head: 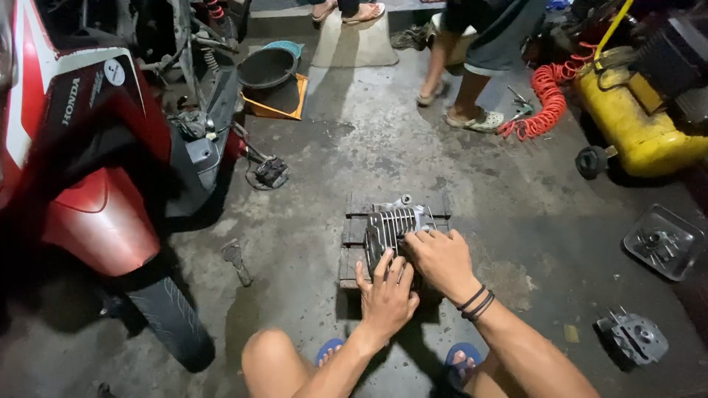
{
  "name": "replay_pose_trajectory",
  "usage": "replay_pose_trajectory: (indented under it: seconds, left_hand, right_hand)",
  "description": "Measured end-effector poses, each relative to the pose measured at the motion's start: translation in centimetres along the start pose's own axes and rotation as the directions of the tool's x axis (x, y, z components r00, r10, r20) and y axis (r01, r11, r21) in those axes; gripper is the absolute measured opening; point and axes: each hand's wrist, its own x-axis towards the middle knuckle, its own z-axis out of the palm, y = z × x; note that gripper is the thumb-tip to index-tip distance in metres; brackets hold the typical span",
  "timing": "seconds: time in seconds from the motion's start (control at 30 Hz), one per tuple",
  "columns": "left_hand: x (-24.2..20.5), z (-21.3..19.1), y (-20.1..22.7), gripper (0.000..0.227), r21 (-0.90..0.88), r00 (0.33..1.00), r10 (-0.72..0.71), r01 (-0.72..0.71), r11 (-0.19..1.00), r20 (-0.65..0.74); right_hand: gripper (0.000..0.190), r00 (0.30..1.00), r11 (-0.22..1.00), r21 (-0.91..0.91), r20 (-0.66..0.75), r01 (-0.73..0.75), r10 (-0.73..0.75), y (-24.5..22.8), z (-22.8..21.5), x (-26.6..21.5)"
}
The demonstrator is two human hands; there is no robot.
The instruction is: Cleaning debris from the cooling fins of a motorcycle engine block using a small metal pick while sitting on the floor.
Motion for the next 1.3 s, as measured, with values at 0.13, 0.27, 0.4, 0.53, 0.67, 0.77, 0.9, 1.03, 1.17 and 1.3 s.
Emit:
replay_pose_trajectory:
  seconds: [0.13,0.27,0.4,0.53,0.67,0.77,0.9,1.03,1.17,1.3]
  left_hand:
    - [-0.2,0.4,0.0,0.051,-0.029,1.000,-0.020,0.021,0.999,0.019]
    - [-0.4,0.8,0.2,0.053,-0.011,1.000,-0.022,0.022,1.000,0.002]
    - [-0.5,0.6,0.1,0.054,-0.003,0.999,-0.013,0.013,1.000,0.047]
    - [-0.4,0.6,0.2,0.052,0.021,1.000,-0.006,0.005,1.000,0.013]
    - [-0.4,0.6,0.3,0.053,0.020,1.000,-0.005,0.005,1.000,0.001]
    - [-0.3,0.4,0.2,0.054,0.016,1.000,-0.004,0.004,1.000,-0.003]
    - [0.0,0.1,0.1,0.049,0.017,1.000,-0.001,0.001,1.000,-0.010]
    - [0.3,-0.2,0.1,0.047,0.023,1.000,-0.005,0.005,1.000,-0.021]
    - [0.2,0.0,-0.1,0.048,0.009,1.000,-0.018,0.018,1.000,0.019]
    - [0.4,0.0,-0.2,0.048,0.017,0.999,-0.022,0.022,1.000,0.030]
  right_hand:
    - [0.019,1.000,1.000,-0.031,-0.005,0.004,-0.004,0.0,0.0,0.1]
    - [0.033,1.000,0.999,-0.046,0.013,-0.011,0.012,-0.1,0.4,0.1]
    - [0.039,0.979,0.991,0.028,0.159,-0.133,0.127,-0.1,0.8,0.6]
    - [0.047,0.882,0.926,0.144,0.385,-0.349,0.272,-0.2,-0.5,1.4]
    - [0.046,0.912,0.940,0.122,0.311,-0.318,0.268,-0.5,0.2,0.3]
    - [0.040,0.967,0.971,0.091,0.148,-0.220,0.205,-0.6,0.1,0.0]
    - [0.034,0.963,0.967,0.141,0.198,-0.210,0.180,-0.1,-0.7,0.3]
    - [0.027,0.993,0.967,0.240,0.095,-0.091,0.070,0.4,-0.7,0.1]
    - [0.018,0.996,0.943,0.331,0.088,-0.025,-0.005,0.6,-0.6,0.4]
    - [0.017,1.000,0.942,0.335,0.007,0.026,-0.030,0.7,0.0,0.4]
